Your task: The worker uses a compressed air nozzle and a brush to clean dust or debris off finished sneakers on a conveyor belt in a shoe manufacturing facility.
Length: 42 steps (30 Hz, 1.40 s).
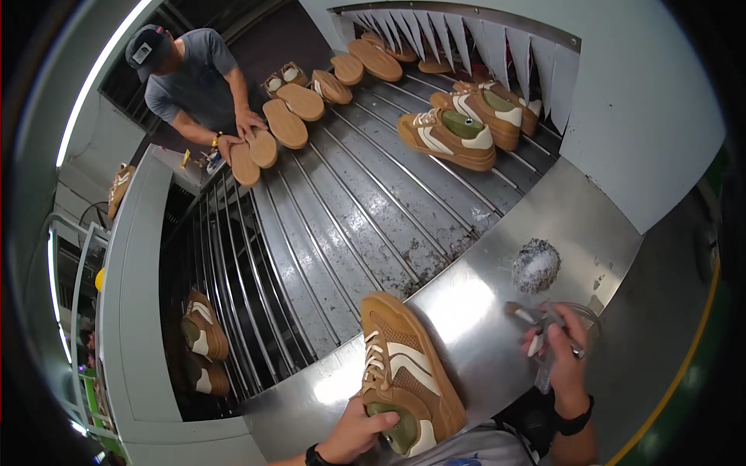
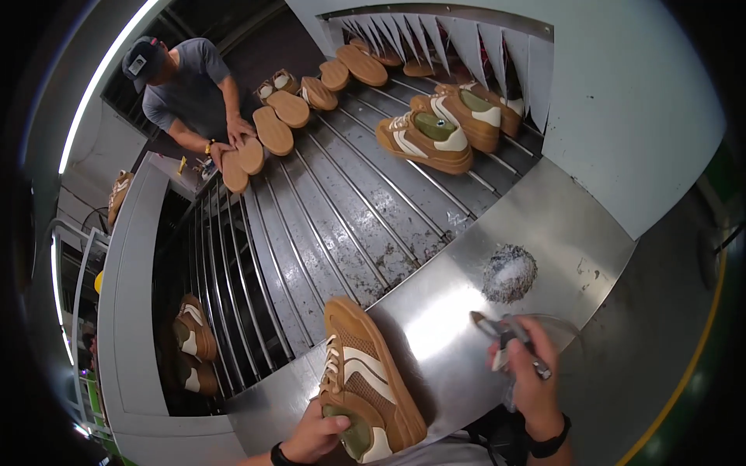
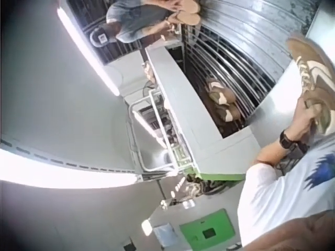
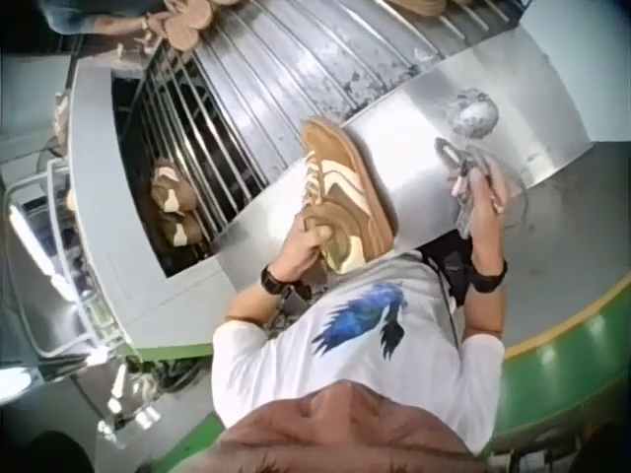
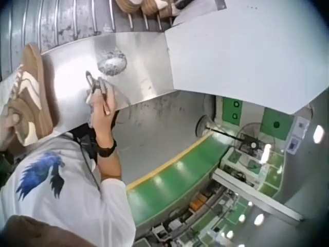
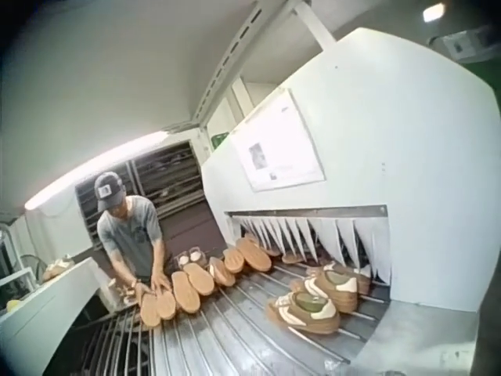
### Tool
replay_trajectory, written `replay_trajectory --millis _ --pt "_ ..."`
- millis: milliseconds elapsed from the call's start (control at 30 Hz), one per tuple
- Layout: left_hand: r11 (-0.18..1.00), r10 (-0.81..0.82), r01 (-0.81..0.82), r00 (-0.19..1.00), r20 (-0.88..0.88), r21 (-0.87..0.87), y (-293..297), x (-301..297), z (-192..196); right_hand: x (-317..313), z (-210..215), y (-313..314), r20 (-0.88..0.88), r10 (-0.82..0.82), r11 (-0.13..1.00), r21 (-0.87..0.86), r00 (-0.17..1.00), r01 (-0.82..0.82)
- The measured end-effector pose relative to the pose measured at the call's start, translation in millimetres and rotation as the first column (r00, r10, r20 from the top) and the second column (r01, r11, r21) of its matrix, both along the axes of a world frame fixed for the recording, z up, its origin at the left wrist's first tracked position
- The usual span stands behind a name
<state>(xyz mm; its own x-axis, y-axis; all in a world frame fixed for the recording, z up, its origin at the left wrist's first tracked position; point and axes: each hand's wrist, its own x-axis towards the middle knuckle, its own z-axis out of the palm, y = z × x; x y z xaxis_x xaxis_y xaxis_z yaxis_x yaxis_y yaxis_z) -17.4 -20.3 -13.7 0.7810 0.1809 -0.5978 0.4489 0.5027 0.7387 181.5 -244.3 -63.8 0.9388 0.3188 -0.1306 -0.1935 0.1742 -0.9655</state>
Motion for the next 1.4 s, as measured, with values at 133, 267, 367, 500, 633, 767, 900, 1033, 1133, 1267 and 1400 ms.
replay_trajectory --millis 133,267,367,500,633,767,900,1033,1133,1267,1400 --pt "0.994 0.107 -0.106 0.994 -0.039 0.023 -1 -17 -21 -8 36 38 0.0 0.468 0.879 0.107 0.884 -0.466" --pt "0.999 0.039 -0.039 0.999 -0.01 0.002 4 -5 -17 -13 42 56 0.01 0.515 0.855 0.06 0.857 -0.515" --pt "0.998 -0.02 0.02 1.0 0.011 0.065 7 -5 -20 -14 44 60 0.074 0.51 0.86 -0.046 0.857 -0.508" --pt "0.989 -0.08 0.071 0.995 0.063 0.133 10 -7 -25 -15 50 64 0.058 0.509 0.859 -0.097 0.859 -0.503" --pt "0.996 -0.045 0.044 0.999 0.014 0.073 10 -2 -15 -16 55 69 0.088 0.519 0.849 -0.171 0.85 -0.501" --pt "0.999 -0.019 0.019 1.0 0.012 0.036 9 0 -14 -19 66 74 0.13 0.479 0.863 -0.251 0.868 -0.438" --pt "0.999 -0.004 0.004 1.0 -0.007 0.036 8 0 -14 -17 71 71 0.097 0.495 0.85 -0.262 0.864 -0.458" --pt "0.998 -0.028 0.027 1.0 0.009 0.051 9 -2 -16 -22 75 63 0.072 0.499 0.847 -0.254 0.864 -0.468" --pt "0.997 -0.042 0.043 0.999 -0.014 0.071 9 -2 -15 -26 72 52 0.069 0.511 0.838 -0.264 0.857 -0.478" --pt "0.999 -0.017 0.018 1.0 -0.021 0.052 9 -2 -15 -31 75 39 0.048 0.565 0.795 -0.299 0.824 -0.528" --pt "0.998 0.045 -0.043 0.998 -0.041 0.051 10 -6 -12 -32 69 29 0.147 0.643 0.753 -0.303 0.752 -0.584"
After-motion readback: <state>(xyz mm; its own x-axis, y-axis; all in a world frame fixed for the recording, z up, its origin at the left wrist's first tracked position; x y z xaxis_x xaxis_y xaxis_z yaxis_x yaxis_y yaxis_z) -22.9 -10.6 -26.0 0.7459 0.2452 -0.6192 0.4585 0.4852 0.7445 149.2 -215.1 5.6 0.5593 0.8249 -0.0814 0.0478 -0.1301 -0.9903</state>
